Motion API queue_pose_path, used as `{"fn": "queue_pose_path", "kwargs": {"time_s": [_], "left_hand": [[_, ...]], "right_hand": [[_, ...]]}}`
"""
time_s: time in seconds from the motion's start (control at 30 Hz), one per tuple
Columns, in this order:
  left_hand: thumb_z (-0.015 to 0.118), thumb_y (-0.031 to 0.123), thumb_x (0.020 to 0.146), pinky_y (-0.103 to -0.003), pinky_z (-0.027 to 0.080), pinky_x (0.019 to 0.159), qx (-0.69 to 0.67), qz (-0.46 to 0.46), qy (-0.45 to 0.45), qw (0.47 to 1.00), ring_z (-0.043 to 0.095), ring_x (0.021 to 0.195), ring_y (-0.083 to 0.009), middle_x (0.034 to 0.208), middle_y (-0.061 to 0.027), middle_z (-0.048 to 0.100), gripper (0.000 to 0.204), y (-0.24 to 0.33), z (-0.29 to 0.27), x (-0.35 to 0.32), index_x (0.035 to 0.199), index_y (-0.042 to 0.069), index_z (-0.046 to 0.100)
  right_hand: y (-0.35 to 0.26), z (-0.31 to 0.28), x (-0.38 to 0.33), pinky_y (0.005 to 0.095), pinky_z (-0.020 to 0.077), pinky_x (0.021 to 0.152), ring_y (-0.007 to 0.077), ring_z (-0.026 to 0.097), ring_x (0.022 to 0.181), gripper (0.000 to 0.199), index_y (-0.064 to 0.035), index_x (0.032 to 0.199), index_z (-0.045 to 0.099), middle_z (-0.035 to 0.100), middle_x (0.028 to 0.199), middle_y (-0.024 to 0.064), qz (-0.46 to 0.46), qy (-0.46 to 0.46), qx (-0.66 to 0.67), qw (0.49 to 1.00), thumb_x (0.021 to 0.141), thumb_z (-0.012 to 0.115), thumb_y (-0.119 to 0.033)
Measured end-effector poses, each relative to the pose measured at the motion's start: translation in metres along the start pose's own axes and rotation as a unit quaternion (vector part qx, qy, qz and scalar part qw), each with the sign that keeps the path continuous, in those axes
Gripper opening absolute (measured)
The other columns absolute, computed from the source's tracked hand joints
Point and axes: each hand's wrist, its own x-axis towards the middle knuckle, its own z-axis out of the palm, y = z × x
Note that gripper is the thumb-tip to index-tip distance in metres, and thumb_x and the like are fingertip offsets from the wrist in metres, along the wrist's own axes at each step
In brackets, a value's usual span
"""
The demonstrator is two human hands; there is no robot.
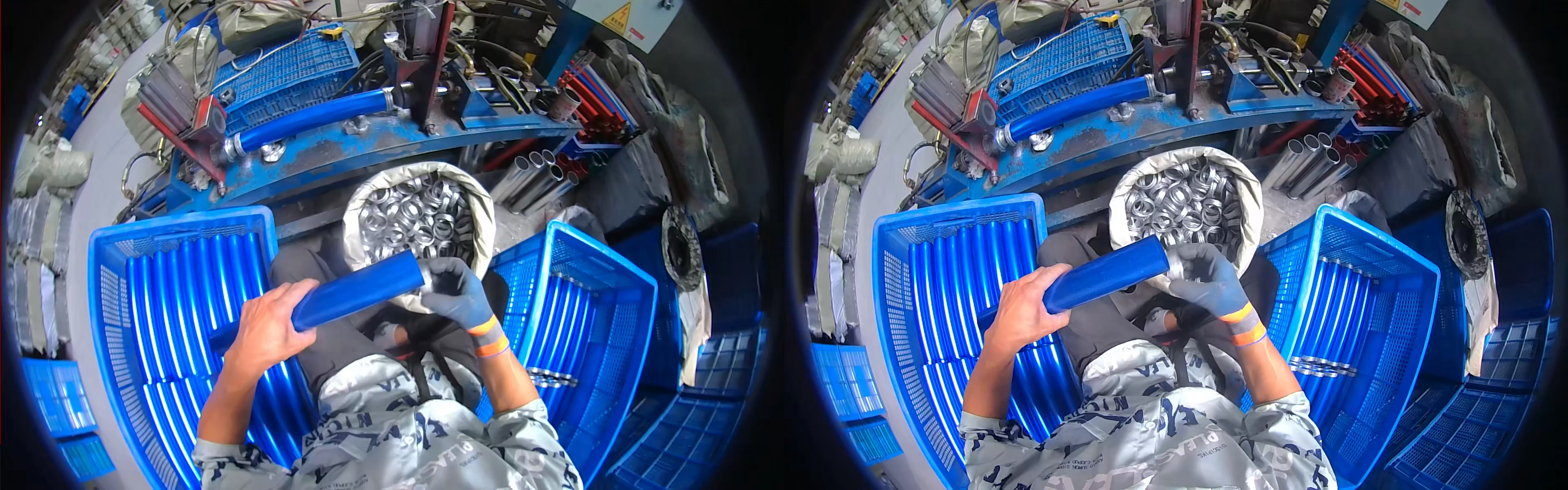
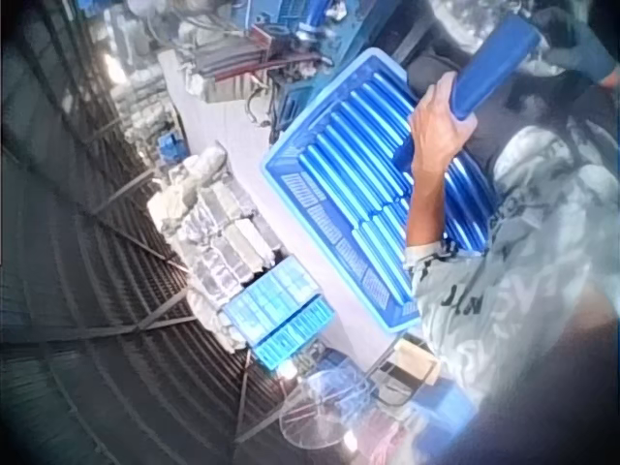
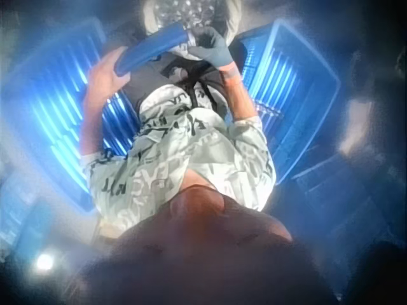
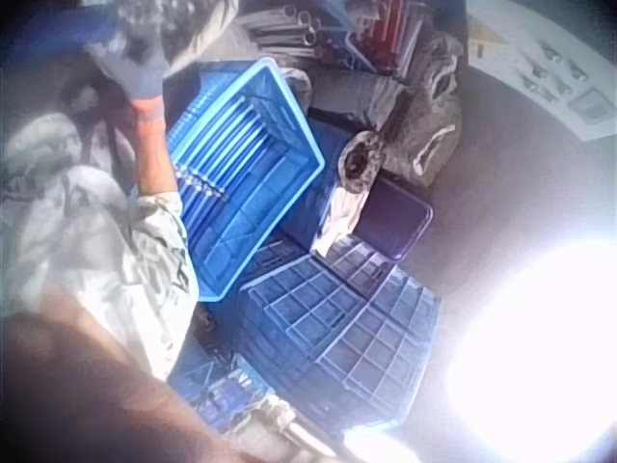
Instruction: Manually fitting metal rings onto ends of blue-painted pipes and placing them into a bin.
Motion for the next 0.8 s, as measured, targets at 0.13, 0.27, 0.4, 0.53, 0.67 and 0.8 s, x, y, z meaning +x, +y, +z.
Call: {"fn": "queue_pose_path", "kwargs": {"time_s": [0.13, 0.27, 0.4, 0.53, 0.67, 0.8], "left_hand": [[0.084, 0.017, 0.077, -0.053, 0.063, 0.088, 0.0, 0.0, -0.023, 1.0, 0.078, 0.101, -0.0422, 0.107, -0.0146, 0.078, 0.065, -0.001, -0.01, 0.0, 0.141, 0.013, 0.075], [0.085, 0.016, 0.075, -0.051, 0.063, 0.089, 0.0, -0.011, -0.029, 1.0, 0.078, 0.102, -0.0413, 0.11, -0.0144, 0.079, 0.066, -0.002, -0.014, -0.006, 0.14, 0.012, 0.075], [0.083, 0.017, 0.075, -0.054, 0.062, 0.085, 0.018, 0.0, -0.038, 0.999, 0.077, 0.099, -0.0417, 0.105, -0.0143, 0.077, 0.066, -0.006, -0.014, -0.01, 0.141, 0.015, 0.075], [0.083, 0.017, 0.075, -0.054, 0.062, 0.084, 0.034, 0.007, -0.047, 0.998, 0.077, 0.099, -0.0415, 0.105, -0.014, 0.076, 0.067, -0.011, -0.003, -0.01, 0.141, 0.015, 0.075], [0.083, 0.017, 0.075, -0.054, 0.062, 0.084, 0.021, -0.001, -0.055, 0.998, 0.077, 0.099, -0.0421, 0.105, -0.0141, 0.076, 0.067, -0.014, 0.001, -0.011, 0.141, 0.016, 0.075], [0.083, 0.017, 0.075, -0.054, 0.062, 0.086, 0.015, 0.001, -0.053, 0.998, 0.077, 0.099, -0.0423, 0.104, -0.0144, 0.077, 0.066, -0.016, 0.004, -0.01, 0.141, 0.016, 0.075]], "right_hand": [[-0.025, 0.017, -0.002, 0.0433, 0.0495, 0.127, 0.0265, 0.066, 0.146, 0.109, -0.0054, 0.174, 0.045, 0.067, 0.158, 0.017, -0.045, -0.04, -0.078, 0.995, 0.079, 0.1, 0.002], [-0.013, 0.017, 0.002, 0.0431, 0.052, 0.125, 0.0289, 0.068, 0.144, 0.117, -0.0073, 0.18, 0.039, 0.067, 0.158, 0.0192, -0.038, -0.051, 0.061, 0.996, 0.08, 0.101, 0.001], [-0.012, 0.017, 0.005, 0.0456, 0.056, 0.122, 0.031, 0.067, 0.144, 0.124, -0.0069, 0.184, 0.027, 0.063, 0.16, 0.0215, -0.058, -0.084, 0.089, 0.991, 0.083, 0.097, 0.007], [-0.022, 0.027, 0.003, 0.044, 0.055, 0.123, 0.0291, 0.067, 0.144, 0.12, -0.0028, 0.182, 0.033, 0.064, 0.161, 0.0216, -0.045, -0.071, 0.086, 0.993, 0.082, 0.099, 0.008], [-0.021, 0.018, 0.0, 0.0397, 0.0531, 0.124, 0.0237, 0.068, 0.143, 0.105, 0.0083, 0.172, 0.049, 0.067, 0.163, 0.0169, -0.006, -0.067, 0.025, 0.997, 0.083, 0.104, 0.0], [-0.019, 0.015, 0.002, 0.038, 0.0552, 0.121, 0.0208, 0.069, 0.14, 0.103, 0.0069, 0.172, 0.051, 0.068, 0.16, 0.0133, 0.004, -0.067, -0.03, 0.997, 0.085, 0.103, -0.003]]}}
